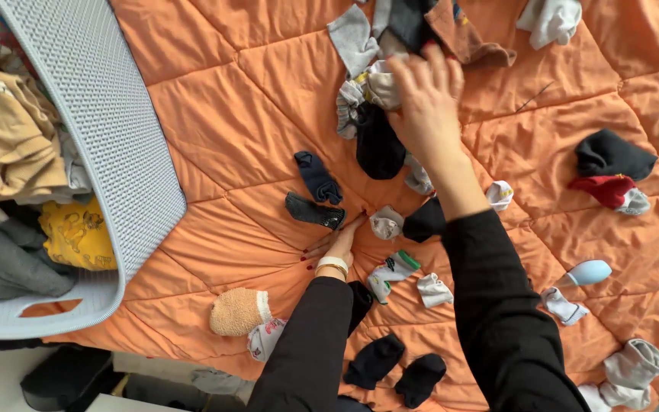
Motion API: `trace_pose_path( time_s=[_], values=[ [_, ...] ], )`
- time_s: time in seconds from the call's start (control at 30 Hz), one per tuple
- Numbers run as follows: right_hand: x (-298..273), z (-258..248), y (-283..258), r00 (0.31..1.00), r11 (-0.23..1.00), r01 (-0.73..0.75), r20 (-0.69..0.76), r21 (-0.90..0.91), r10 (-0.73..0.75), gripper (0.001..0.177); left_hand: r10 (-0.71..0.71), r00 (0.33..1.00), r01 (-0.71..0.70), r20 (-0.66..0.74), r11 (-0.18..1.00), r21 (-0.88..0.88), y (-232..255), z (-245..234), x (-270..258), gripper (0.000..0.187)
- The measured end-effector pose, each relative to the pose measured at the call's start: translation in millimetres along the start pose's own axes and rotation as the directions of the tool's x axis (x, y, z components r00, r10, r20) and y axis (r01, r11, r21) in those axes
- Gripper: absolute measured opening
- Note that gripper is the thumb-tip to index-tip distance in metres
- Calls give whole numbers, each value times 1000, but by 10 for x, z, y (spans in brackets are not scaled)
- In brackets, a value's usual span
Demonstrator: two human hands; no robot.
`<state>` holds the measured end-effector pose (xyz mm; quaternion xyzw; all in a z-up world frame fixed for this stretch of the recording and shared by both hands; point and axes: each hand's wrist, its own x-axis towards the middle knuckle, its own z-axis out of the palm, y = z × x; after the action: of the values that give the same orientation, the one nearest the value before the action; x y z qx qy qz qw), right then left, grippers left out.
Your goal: Sort and match pairs of socks from a laundry basket on a bed.
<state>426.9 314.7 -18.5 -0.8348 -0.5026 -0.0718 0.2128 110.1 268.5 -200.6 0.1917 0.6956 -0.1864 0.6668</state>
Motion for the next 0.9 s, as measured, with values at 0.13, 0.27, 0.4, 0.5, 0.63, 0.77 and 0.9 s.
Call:
trace_pose_path(
  time_s=[0.13,0.27,0.4,0.5,0.63,0.77,0.9],
  values=[
    [-555,134,63,901,998,-63,430,-1,58,12,47,997,-45,68,998,-35,-67,-16,78,108],
    [-546,-319,-86,794,990,-130,604,58,70,28,-114,991,116,-70,993,31,-127,-18,231,108],
    [-262,-124,-30,796,965,-255,580,64,173,36,-7,1000,7,11,1000,-25,-205,-52,207,103],
    [-10,279,47,923,919,-361,199,160,328,44,78,995,-74,63,996,-57,-180,-30,223,100],
    [125,325,79,932,874,-309,303,376,199,22,54,998,-50,46,996,-75,-177,-60,225,99],
    [-171,151,421,861,663,-429,499,613,96,10,24,997,-20,72,998,-54,-182,-29,206,97],
    [-477,254,1381,859,852,-399,-188,338,477,10,91,996,-91,8,995,-39,-78,0,121,95]
  ],
)
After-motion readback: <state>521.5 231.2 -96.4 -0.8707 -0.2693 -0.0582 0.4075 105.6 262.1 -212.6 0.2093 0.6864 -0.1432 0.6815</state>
